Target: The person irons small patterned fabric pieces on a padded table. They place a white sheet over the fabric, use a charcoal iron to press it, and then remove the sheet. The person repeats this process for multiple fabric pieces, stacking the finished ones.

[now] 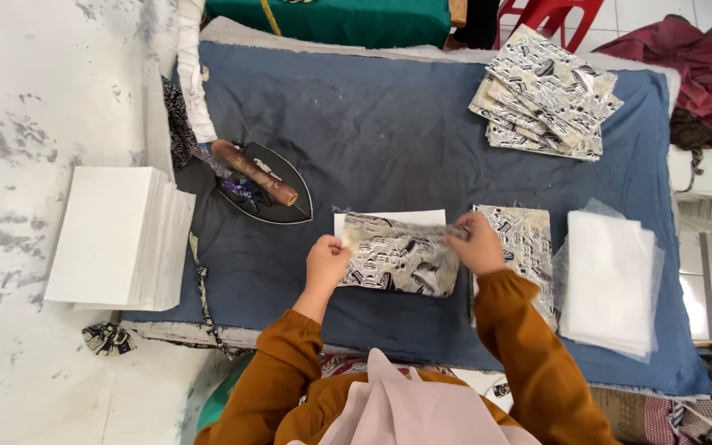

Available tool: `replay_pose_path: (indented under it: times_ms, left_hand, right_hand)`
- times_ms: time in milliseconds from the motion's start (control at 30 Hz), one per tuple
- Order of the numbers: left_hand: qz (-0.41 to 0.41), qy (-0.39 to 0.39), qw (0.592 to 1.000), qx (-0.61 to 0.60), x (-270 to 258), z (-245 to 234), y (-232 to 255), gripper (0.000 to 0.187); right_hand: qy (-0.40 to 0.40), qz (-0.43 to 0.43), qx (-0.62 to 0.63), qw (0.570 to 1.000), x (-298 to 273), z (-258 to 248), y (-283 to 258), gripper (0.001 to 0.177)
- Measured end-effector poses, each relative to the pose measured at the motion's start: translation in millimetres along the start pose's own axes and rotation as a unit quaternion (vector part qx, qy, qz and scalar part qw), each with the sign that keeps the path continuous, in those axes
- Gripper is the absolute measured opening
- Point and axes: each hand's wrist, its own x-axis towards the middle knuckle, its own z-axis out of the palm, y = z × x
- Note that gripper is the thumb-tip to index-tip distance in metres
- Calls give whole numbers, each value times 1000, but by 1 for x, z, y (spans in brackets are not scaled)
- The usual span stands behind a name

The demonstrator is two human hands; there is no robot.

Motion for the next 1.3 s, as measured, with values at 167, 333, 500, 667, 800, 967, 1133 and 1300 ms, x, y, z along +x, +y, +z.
replay_pose_path:
  times_ms: [167, 333, 500, 667, 800, 967, 1133, 1300]
  left_hand:
    - [-8, 41, 994, 96, -6, -2, -5, 24]
    - [-18, 38, 980, 192, -11, -5, 6, 25]
    - [-17, 35, 974, 223, -13, -8, 14, 23]
    - [25, 41, 959, 279, -14, -6, 10, 21]
    - [104, 69, 951, 282, -14, -9, 12, 20]
    - [181, 54, 977, 104, -36, -9, 47, 18]
    - [213, 9, 976, -46, -54, -20, 101, 16]
    - [172, -90, 981, 17, -56, -18, 120, 17]
  right_hand:
    - [24, 29, -56, 998, 30, 41, -26, 51]
    - [49, 37, -14, 998, 23, 40, -23, 58]
    - [35, 42, 17, 998, 17, 35, -14, 64]
    - [62, 71, -15, 995, 16, 41, -10, 63]
    - [61, 67, -55, 994, 7, 38, -5, 56]
    - [21, 122, -71, 990, -5, 37, 5, 66]
    - [-29, 121, -57, 991, -19, 48, 20, 43]
    - [-8, 110, -77, 991, -59, 48, 33, 32]
